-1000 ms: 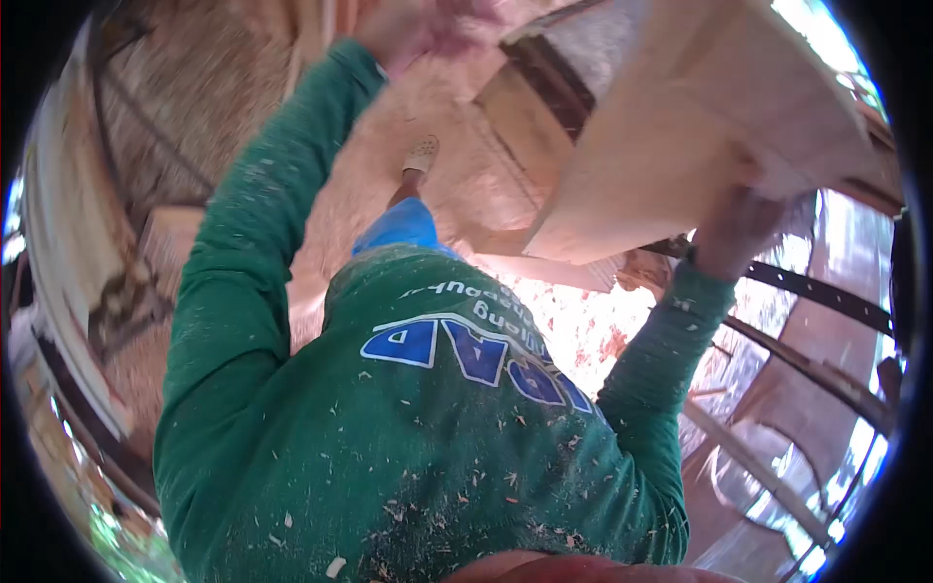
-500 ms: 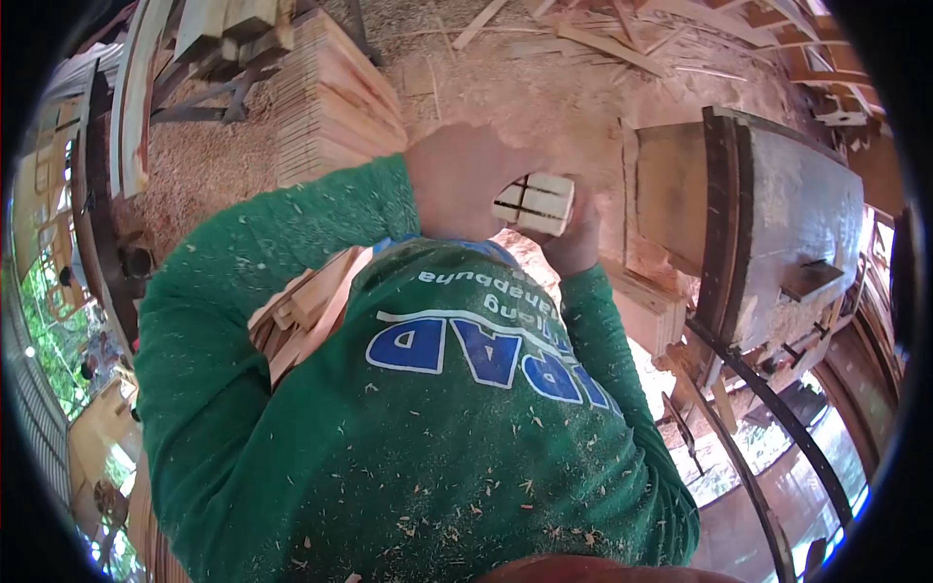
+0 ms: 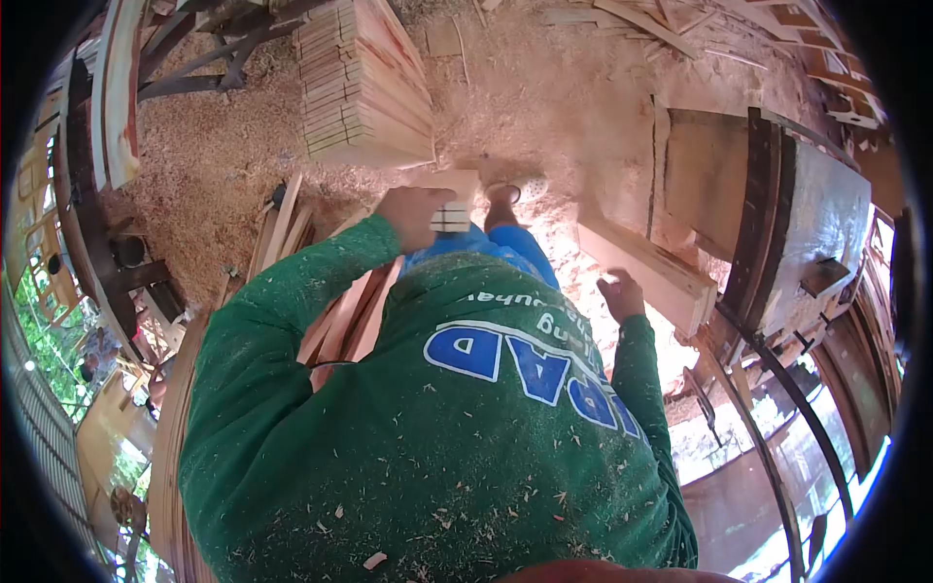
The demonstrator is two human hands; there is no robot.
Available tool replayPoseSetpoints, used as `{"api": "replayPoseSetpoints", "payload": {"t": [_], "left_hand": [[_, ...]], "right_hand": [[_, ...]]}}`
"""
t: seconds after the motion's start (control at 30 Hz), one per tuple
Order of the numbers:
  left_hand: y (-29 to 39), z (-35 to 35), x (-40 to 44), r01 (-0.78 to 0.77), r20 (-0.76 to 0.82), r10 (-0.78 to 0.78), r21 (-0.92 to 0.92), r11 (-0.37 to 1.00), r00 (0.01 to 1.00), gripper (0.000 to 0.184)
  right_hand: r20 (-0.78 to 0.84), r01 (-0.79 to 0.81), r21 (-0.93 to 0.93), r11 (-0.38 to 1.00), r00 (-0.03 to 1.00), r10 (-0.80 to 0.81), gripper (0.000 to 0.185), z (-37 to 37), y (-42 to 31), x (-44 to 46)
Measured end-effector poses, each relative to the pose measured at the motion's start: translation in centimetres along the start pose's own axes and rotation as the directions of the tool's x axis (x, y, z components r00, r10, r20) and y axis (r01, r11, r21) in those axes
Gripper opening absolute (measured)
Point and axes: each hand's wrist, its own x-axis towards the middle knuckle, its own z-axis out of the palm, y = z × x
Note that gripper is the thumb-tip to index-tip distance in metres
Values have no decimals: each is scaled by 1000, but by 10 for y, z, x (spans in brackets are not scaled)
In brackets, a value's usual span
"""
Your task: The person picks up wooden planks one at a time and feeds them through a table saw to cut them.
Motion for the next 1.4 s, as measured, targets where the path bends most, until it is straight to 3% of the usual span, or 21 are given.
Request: {"api": "replayPoseSetpoints", "payload": {"t": [0.03,0.07,0.1,0.17,0.27,0.33,0.43,0.5,0.67,0.83,0.93,1.03,1.13,1.23,1.27,1.3,1.33,1.37,1.4], "left_hand": [[-14,4,-8,24,11,-24,-4,1000,1000,61],[-30,15,-16,19,-19,-19,-23,1000,1000,62],[-47,29,-22,13,-51,-15,-39,999,999,64],[-69,39,-35,33,-80,-37,-50,998,996,65],[-94,48,-51,104,-96,-110,-64,992,989,65],[-112,57,-58,142,-134,-157,-115,983,978,64],[-125,45,-58,264,-47,-267,-64,962,962,63],[-140,46,-56,241,-56,-245,-77,968,968,63],[-166,48,-40,216,-78,-219,-44,975,973,59],[-167,42,-25,211,-121,-215,-46,976,969,58],[-176,67,-21,268,-397,-160,232,935,904,65],[-179,70,-24,343,-587,-122,282,896,800,74],[-182,69,-21,422,-461,-260,293,858,849,82],[-186,71,-22,394,-447,-255,253,884,857,86],[-194,80,-21,398,-453,-255,256,881,854,88],[-202,86,-16,390,-459,-240,266,882,856,90],[-197,80,-16,398,-449,-254,263,879,857,93],[-186,76,-17,397,-438,-257,265,879,861,95],[-172,69,-18,376,-423,-232,296,878,876,98]], "right_hand": [[-81,7,-155,988,997,-20,48,21,43,-3],[-23,-83,-222,971,997,80,46,34,76,-11],[30,-141,-127,982,989,146,41,50,111,-20],[156,-318,77,945,940,303,37,56,112,-44],[166,-309,233,922,947,276,32,58,80,-53],[117,-207,213,955,976,186,30,54,60,-41],[-12,-26,194,981,1000,29,37,40,18,-13],[-37,1,222,975,999,8,35,11,-47,-19],[-144,84,191,978,988,-57,36,-9,-87,-26],[-84,15,105,994,996,-6,40,8,-47,-36],[-12,-73,88,993,997,75,38,28,-11,-45],[55,-182,172,968,983,176,35,42,-1,-55],[56,-196,232,953,980,189,35,53,7,-57],[13,-167,229,959,986,168,41,62,9,-50],[-31,-114,169,979,992,121,41,63,5,-50],[-38,-77,287,955,995,91,43,63,2,-52],[-72,-47,178,983,996,61,46,65,10,-48],[-156,28,234,972,988,9,48,73,18,-45],[-157,-64,220,974,983,100,49,60,-11,-62]]}}
